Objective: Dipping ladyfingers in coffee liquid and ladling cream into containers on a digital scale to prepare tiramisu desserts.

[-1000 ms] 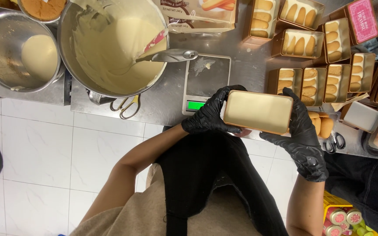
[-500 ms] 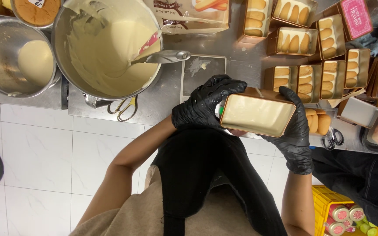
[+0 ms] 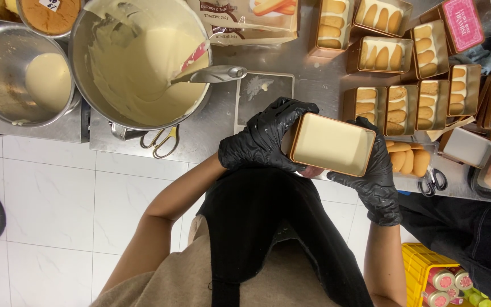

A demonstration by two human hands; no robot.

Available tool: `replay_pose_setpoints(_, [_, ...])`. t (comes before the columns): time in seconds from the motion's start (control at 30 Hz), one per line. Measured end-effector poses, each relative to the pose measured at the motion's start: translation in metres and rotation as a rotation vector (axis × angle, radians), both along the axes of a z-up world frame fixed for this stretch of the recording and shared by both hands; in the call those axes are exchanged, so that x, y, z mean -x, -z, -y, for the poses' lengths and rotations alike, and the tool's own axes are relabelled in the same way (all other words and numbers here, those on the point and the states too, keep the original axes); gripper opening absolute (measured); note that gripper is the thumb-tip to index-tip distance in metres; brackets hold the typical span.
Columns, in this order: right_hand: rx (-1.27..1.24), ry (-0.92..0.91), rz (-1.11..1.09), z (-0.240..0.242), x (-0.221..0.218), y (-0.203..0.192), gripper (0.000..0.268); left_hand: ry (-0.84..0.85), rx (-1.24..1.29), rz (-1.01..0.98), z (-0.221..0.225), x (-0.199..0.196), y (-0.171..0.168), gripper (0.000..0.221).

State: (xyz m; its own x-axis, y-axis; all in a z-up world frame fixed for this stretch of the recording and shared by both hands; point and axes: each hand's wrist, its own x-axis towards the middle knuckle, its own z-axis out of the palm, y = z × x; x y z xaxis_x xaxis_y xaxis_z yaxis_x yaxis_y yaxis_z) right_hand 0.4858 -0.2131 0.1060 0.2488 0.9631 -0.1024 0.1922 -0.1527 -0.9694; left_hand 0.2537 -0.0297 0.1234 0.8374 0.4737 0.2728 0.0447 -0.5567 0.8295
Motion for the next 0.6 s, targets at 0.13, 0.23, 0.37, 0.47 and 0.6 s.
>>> replay_pose_setpoints(0.13, [0.042, 0.016, 0.037, 0.000, 0.001, -0.004, 0.114, 0.010, 0.086, 0.007, 0.000, -0.002, 0.011, 0.097])
replay_pose_setpoints(0.23, [0.034, 0.027, 0.054, 0.001, -0.003, 0.017, 0.112, 0.030, 0.098, 0.025, -0.005, -0.006, 0.025, 0.095])
replay_pose_setpoints(0.37, [0.141, 0.204, -0.541, 0.006, -0.009, 0.060, 0.108, 0.142, 0.052, 0.066, -0.026, -0.022, 0.062, 0.100])
replay_pose_setpoints(0.47, [-0.108, 0.187, -0.123, -0.002, 0.009, 0.070, 0.108, 0.209, 0.042, 0.015, -0.045, -0.040, 0.093, 0.101])
replay_pose_setpoints(0.6, [-0.283, 0.250, -0.063, -0.015, 0.003, 0.132, 0.108, 0.259, -0.136, 0.073, -0.075, -0.068, 0.134, 0.110])
